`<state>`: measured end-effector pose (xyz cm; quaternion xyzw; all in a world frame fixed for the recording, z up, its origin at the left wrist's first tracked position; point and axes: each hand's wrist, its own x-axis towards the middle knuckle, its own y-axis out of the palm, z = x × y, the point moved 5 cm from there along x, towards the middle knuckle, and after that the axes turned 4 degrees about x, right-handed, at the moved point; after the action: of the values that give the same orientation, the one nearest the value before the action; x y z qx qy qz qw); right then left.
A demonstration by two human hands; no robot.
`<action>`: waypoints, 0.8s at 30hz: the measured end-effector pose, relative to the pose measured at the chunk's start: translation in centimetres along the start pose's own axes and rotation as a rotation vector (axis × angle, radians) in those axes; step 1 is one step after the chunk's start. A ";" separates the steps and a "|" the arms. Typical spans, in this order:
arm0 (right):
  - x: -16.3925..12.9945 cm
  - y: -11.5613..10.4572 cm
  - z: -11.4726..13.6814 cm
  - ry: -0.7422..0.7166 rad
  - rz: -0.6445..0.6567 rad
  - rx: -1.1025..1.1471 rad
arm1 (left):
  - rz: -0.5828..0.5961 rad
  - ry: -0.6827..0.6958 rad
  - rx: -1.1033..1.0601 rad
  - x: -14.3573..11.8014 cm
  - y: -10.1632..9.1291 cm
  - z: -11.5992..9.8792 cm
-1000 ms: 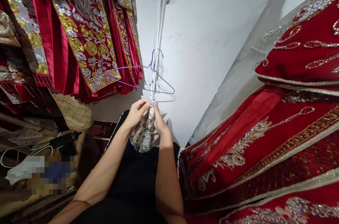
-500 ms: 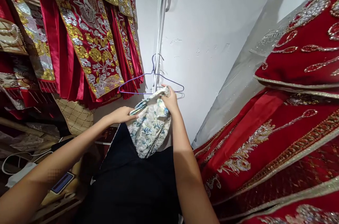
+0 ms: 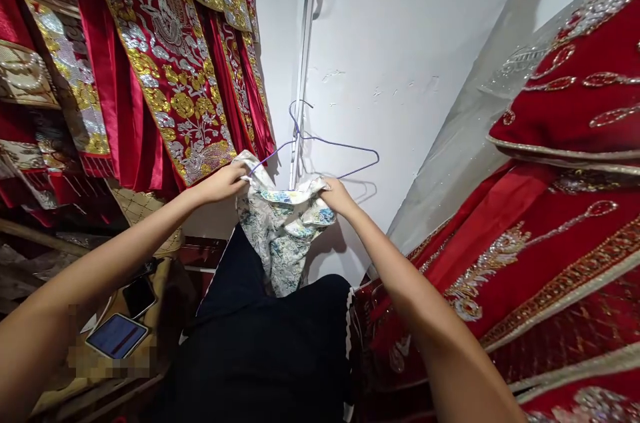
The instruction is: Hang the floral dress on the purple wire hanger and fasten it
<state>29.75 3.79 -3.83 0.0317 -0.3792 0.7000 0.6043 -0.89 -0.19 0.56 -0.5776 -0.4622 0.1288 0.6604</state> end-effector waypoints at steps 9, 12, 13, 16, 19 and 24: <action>-2.1 -2.1 4.8 -0.115 -0.239 -0.072 | -0.151 -0.007 -0.095 4.9 -0.8 1.0; -2.3 -6.1 3.8 0.002 -0.476 -0.045 | -0.148 0.003 -0.017 5.3 -1.6 1.6; -2.2 -7.0 3.4 0.030 -0.479 -0.043 | -0.154 0.010 0.005 5.3 -1.9 1.6; -1.4 -9.0 2.8 0.082 -0.329 -0.043 | -0.187 -0.001 0.031 5.4 -2.8 1.6; -1.1 -10.3 2.7 0.195 -0.102 0.090 | -0.272 -0.085 0.010 4.8 -3.8 2.7; -1.0 -10.2 3.7 0.254 0.029 0.400 | -0.254 -0.348 -0.044 3.0 -3.4 6.0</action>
<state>37.31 0.72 3.31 0.0572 -0.1543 0.7681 0.6188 -5.04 4.78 4.37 -0.4978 -0.6412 0.1325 0.5688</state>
